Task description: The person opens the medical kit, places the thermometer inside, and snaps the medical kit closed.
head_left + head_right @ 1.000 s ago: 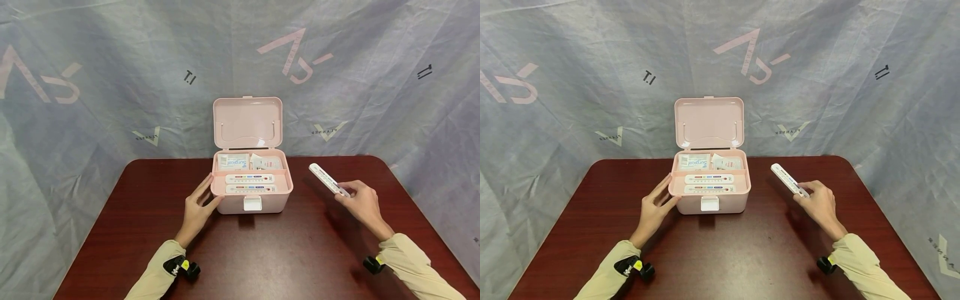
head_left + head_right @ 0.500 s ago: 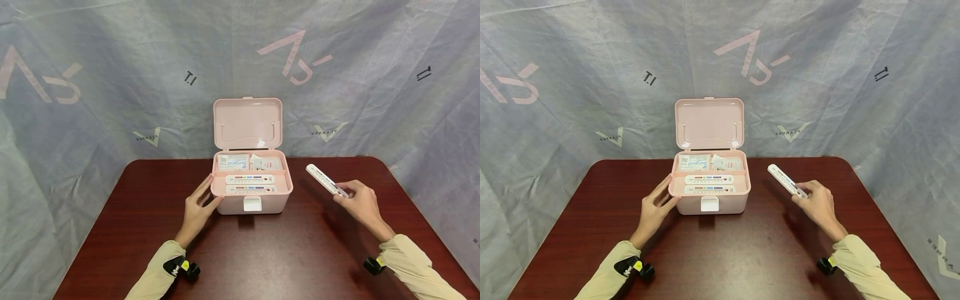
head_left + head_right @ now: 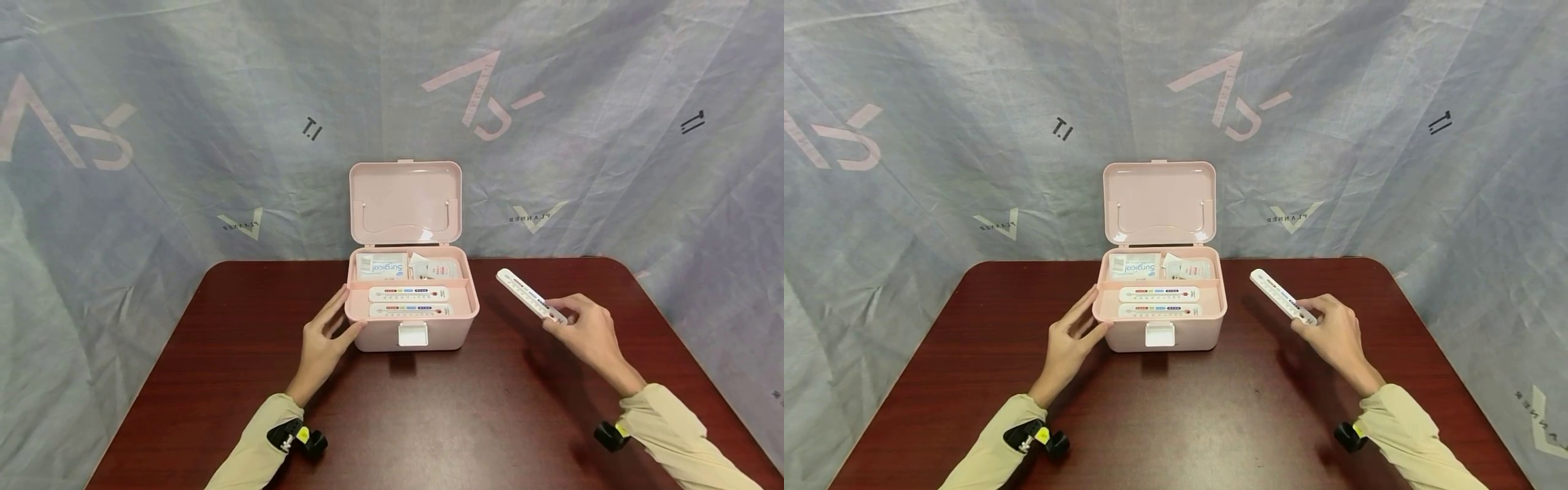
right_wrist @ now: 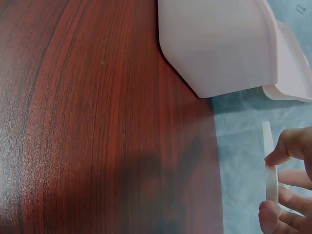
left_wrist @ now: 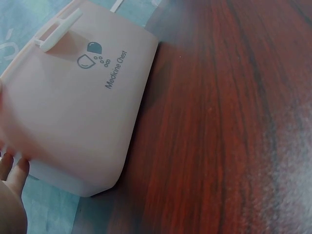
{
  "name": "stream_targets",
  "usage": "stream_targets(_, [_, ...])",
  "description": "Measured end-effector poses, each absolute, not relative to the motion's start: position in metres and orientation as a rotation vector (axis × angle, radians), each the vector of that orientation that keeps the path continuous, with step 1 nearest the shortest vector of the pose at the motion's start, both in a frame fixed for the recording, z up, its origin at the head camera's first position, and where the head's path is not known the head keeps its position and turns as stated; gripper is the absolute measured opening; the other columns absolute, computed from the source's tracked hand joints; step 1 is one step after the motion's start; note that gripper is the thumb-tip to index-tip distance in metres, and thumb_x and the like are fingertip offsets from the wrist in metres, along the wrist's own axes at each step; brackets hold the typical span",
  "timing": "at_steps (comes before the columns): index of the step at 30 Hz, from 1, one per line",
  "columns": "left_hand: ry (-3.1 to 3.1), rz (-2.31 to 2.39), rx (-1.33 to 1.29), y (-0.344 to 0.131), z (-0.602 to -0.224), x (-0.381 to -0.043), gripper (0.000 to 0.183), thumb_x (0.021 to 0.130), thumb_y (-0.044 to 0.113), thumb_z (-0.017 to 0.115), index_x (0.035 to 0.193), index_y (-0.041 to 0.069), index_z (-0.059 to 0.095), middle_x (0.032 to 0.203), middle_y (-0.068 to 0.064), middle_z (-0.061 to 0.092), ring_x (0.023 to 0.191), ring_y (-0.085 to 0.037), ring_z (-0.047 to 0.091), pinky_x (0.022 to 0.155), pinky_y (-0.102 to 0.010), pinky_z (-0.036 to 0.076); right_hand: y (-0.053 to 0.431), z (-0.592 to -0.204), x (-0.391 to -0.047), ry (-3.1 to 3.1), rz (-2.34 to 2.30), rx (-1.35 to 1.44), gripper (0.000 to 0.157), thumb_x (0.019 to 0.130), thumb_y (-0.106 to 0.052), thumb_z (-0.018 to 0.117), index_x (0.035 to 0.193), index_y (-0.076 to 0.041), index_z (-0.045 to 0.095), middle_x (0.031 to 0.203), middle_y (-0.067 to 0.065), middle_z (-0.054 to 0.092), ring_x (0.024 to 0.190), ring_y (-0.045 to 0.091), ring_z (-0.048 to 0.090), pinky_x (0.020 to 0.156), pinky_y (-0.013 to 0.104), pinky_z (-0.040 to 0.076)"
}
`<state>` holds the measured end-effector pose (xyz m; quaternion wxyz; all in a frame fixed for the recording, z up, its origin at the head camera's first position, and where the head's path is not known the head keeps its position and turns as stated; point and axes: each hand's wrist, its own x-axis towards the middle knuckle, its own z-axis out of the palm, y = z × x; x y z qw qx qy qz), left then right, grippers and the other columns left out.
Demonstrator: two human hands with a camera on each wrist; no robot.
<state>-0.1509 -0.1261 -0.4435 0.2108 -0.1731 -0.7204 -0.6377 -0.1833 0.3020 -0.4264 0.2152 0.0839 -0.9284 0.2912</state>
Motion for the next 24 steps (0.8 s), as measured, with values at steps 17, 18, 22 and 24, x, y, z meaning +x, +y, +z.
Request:
stream_targets(17, [-2.011, -1.796, -0.474, -0.127, -0.443, -0.151, 0.060, 0.079, -0.005, 0.073, 0.133, -0.009, 0.048, 0.142, -0.021, 0.042, 0.131, -0.033, 0.038, 0.096, -0.048, 0.041, 0.295, -0.419, -0.181, -2.568, 0.814, 0.278, 0.031, 0.068, -0.007, 0.074, 0.099, -0.008, 0.074, 0.086, 0.003, 0.061, 0.059, 0.006, 0.044, 0.050, 0.020, 0.032])
stream_targets(18, [-2.010, -1.796, -0.475, -0.127, -0.443, -0.151, 0.060, 0.079, -0.005, 0.073, 0.133, -0.009, 0.048, 0.142, -0.021, 0.042, 0.131, -0.034, 0.039, 0.096, -0.048, 0.041, 0.295, -0.418, -0.181, -2.567, 0.814, 0.280, 0.031, 0.068, -0.007, 0.074, 0.099, -0.008, 0.074, 0.086, 0.003, 0.061, 0.058, 0.006, 0.044, 0.050, 0.021, 0.032])
stream_targets(22, [-2.006, -1.800, -0.480, -0.127, -0.443, -0.151, 0.059, 0.079, -0.005, 0.073, 0.133, -0.009, 0.048, 0.142, -0.023, 0.041, 0.131, -0.034, 0.038, 0.097, -0.044, 0.041, 0.294, -0.417, -0.181, -2.565, 0.808, 0.287, 0.031, 0.068, -0.007, 0.075, 0.099, -0.008, 0.074, 0.085, 0.003, 0.060, 0.058, 0.006, 0.043, 0.050, 0.021, 0.032])
stream_targets(24, [-2.008, -1.803, -0.477, -0.127, -0.443, -0.150, 0.059, 0.080, -0.005, 0.072, 0.133, -0.009, 0.047, 0.142, -0.023, 0.041, 0.132, -0.033, 0.038, 0.098, -0.042, 0.042, 0.293, -0.416, -0.181, -2.565, 0.806, 0.292, 0.031, 0.067, -0.007, 0.075, 0.098, -0.008, 0.074, 0.084, 0.002, 0.060, 0.058, 0.006, 0.043, 0.050, 0.021, 0.032])
